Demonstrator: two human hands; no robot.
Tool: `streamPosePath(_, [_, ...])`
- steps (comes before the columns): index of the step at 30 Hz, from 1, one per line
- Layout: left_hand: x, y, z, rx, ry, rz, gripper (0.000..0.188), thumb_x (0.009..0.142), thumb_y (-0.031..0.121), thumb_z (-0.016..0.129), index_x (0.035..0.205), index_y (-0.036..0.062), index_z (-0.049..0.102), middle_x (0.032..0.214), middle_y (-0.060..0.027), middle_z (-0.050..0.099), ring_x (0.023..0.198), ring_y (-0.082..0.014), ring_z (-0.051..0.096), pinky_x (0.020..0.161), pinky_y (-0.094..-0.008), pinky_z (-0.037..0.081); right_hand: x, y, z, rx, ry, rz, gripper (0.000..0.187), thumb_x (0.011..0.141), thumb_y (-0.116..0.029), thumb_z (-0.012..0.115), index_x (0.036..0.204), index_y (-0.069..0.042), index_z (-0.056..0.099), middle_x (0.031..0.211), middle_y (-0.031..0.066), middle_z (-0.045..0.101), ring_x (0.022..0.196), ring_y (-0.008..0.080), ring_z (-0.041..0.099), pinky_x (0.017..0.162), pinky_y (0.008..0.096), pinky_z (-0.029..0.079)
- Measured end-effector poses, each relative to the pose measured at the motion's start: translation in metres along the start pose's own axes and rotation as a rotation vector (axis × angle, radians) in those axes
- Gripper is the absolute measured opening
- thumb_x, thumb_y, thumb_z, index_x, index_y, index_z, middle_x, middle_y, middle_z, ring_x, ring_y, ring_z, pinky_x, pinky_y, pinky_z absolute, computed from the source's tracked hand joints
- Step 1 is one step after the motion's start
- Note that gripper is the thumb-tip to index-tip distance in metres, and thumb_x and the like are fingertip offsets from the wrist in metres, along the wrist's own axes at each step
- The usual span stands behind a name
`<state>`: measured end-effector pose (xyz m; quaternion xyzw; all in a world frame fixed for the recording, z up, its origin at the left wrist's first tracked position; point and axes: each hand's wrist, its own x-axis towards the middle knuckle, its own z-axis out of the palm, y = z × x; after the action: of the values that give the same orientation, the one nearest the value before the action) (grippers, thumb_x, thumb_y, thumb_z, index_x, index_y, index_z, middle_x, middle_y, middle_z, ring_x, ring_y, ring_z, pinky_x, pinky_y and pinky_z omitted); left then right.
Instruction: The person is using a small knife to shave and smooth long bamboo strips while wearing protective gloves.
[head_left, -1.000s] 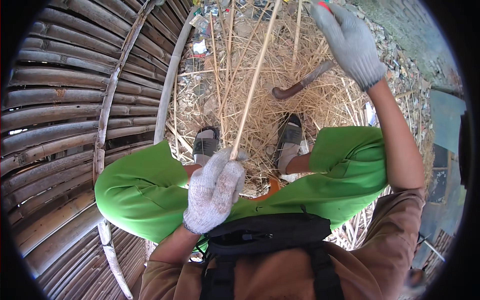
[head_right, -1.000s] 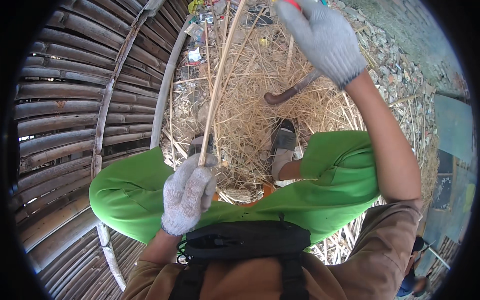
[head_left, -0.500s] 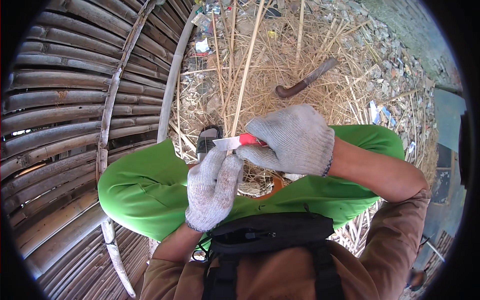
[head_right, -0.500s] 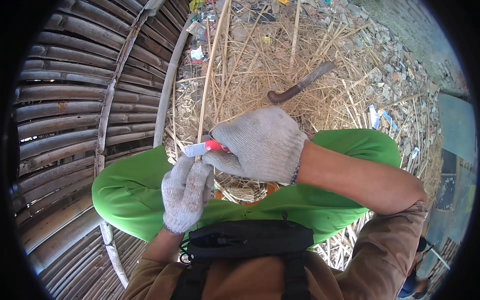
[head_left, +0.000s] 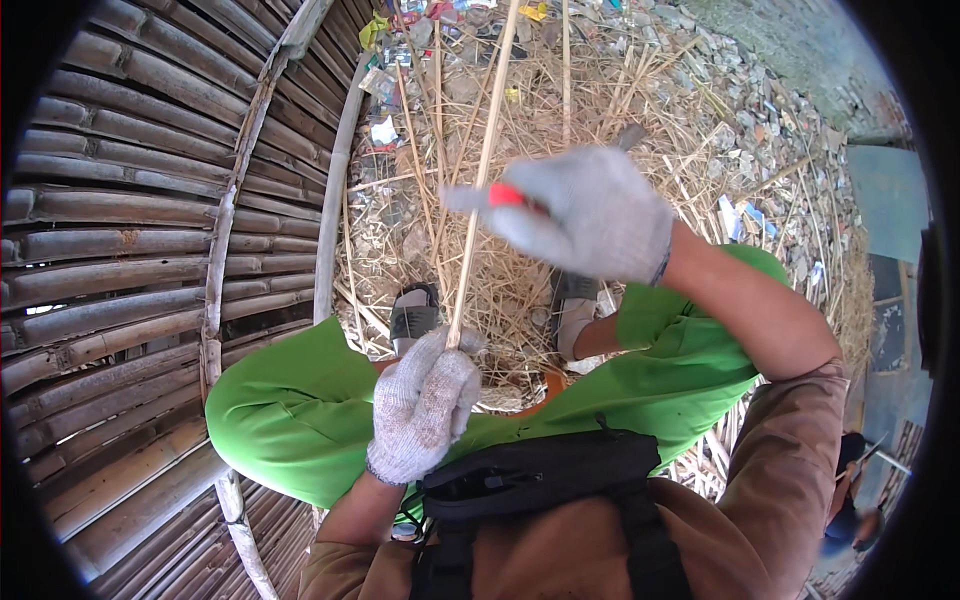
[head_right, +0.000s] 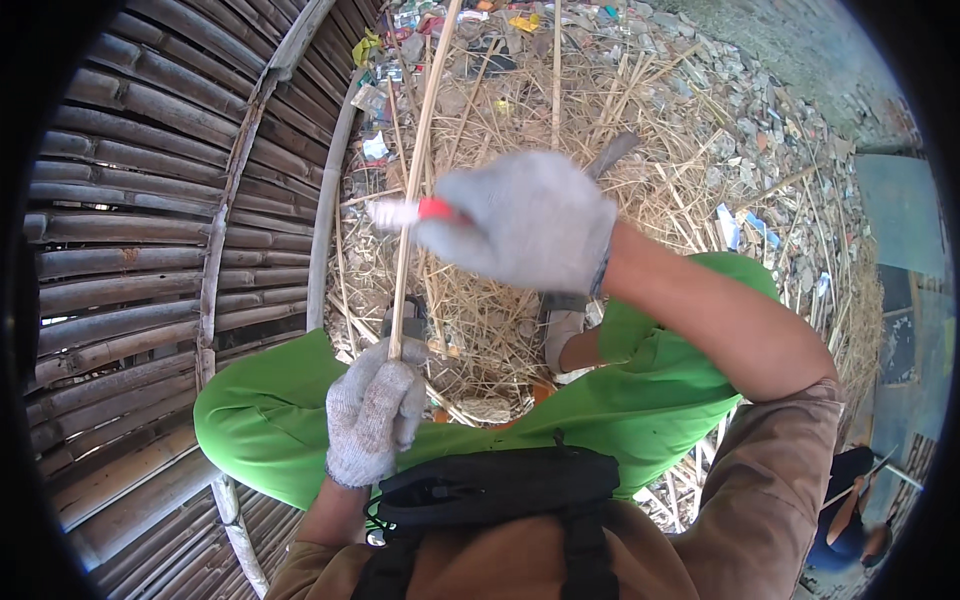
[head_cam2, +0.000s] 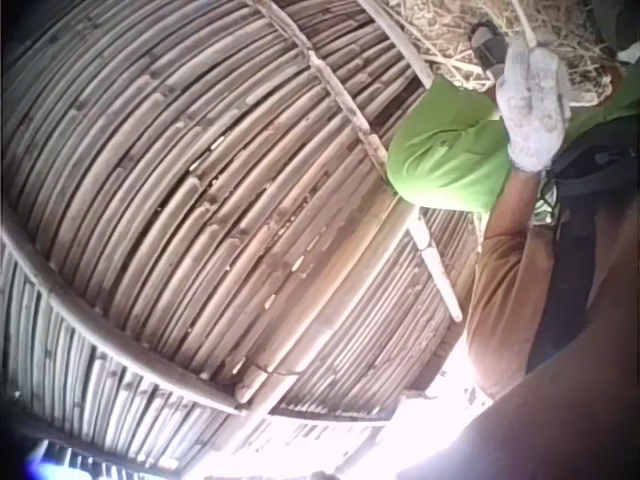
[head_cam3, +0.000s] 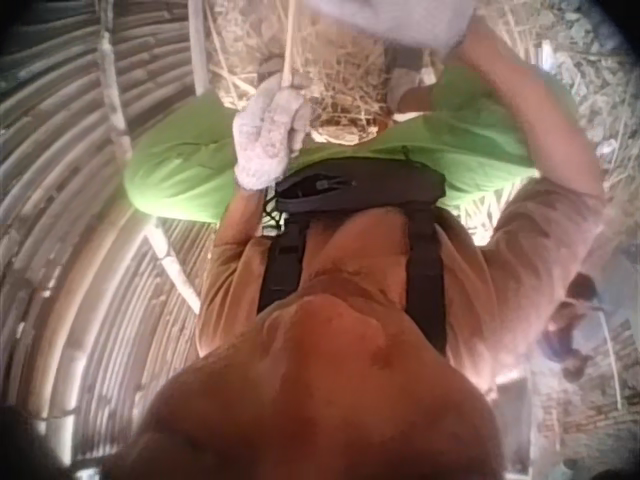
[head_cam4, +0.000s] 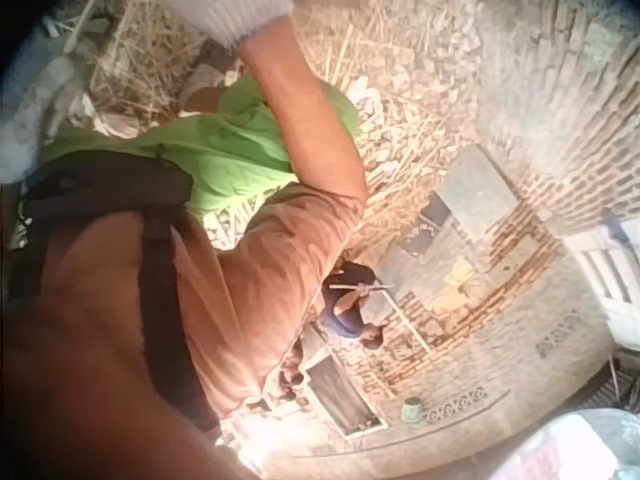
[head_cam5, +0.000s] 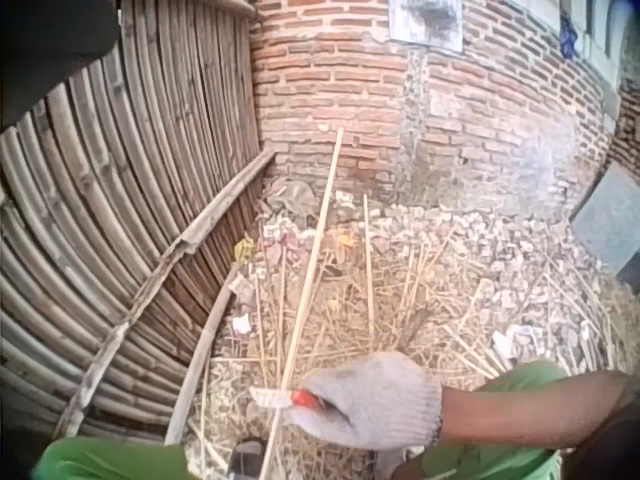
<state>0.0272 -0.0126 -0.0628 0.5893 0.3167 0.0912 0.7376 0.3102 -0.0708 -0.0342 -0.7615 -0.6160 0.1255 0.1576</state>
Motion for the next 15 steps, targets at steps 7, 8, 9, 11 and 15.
streamPosePath(7, [0.000,-0.014,-0.007,0.073,0.008,0.056,0.032,0.117,0.024,0.051,0.121,-0.0046,0.065,0.060,0.0003,0.053,0.047,-0.0072,0.044,0.045,-0.0271,0.033,-0.034,-0.033,0.030,0.146,-0.036,-0.276,0.036,0.095,-0.048,0.077,0.086,-0.015,0.067,0.069,0.0090,0.065,0.060,0.0326,0.069,0.052,0.0468,0.051])
streamPosePath(8, [0.000,-0.013,-0.007,0.076,0.008,0.055,0.032,0.117,0.024,0.051,0.121,-0.0046,0.065,0.060,0.0003,0.053,0.047,-0.0072,0.044,0.045,-0.0271,0.033,-0.033,-0.031,0.030,0.149,-0.034,-0.276,0.036,0.095,-0.048,0.077,0.086,-0.015,0.067,0.069,0.0090,0.065,0.060,0.0326,0.069,0.052,0.0468,0.051])
streamPosePath(9, [0.000,-0.010,-0.006,0.030,0.016,0.037,0.032,0.117,0.024,0.052,0.122,-0.0048,0.064,0.061,0.0003,0.053,0.047,-0.0073,0.043,0.045,-0.0267,0.033,-0.029,-0.028,0.030,0.128,-0.015,-0.295,0.036,0.095,-0.049,0.077,0.087,-0.015,0.067,0.068,0.0083,0.065,0.060,0.0319,0.069,0.052,0.0469,0.051])
streamPosePath(11, [0.002,-0.004,-0.004,-0.014,0.020,0.022,0.032,0.117,0.024,0.052,0.124,-0.0049,0.064,0.062,0.0003,0.052,0.047,-0.0074,0.042,0.045,-0.0264,0.032,-0.024,-0.024,0.029,0.105,0.008,-0.312,0.036,0.095,-0.049,0.077,0.087,-0.015,0.067,0.068,0.0076,0.065,0.059,0.0312,0.069,0.052,0.0471,0.051])
streamPosePath(15, [0.001,0.004,-0.004,-0.179,0.009,-0.033,0.034,0.117,0.025,0.053,0.128,-0.0051,0.061,0.064,0.0001,0.052,0.047,-0.0073,0.041,0.045,-0.0245,0.031,-0.013,-0.012,0.022,-0.056,0.091,-0.254,0.035,0.098,-0.050,0.073,0.091,-0.016,0.069,0.067,0.0072,0.065,0.059,0.0302,0.068,0.053,0.0464,0.053])
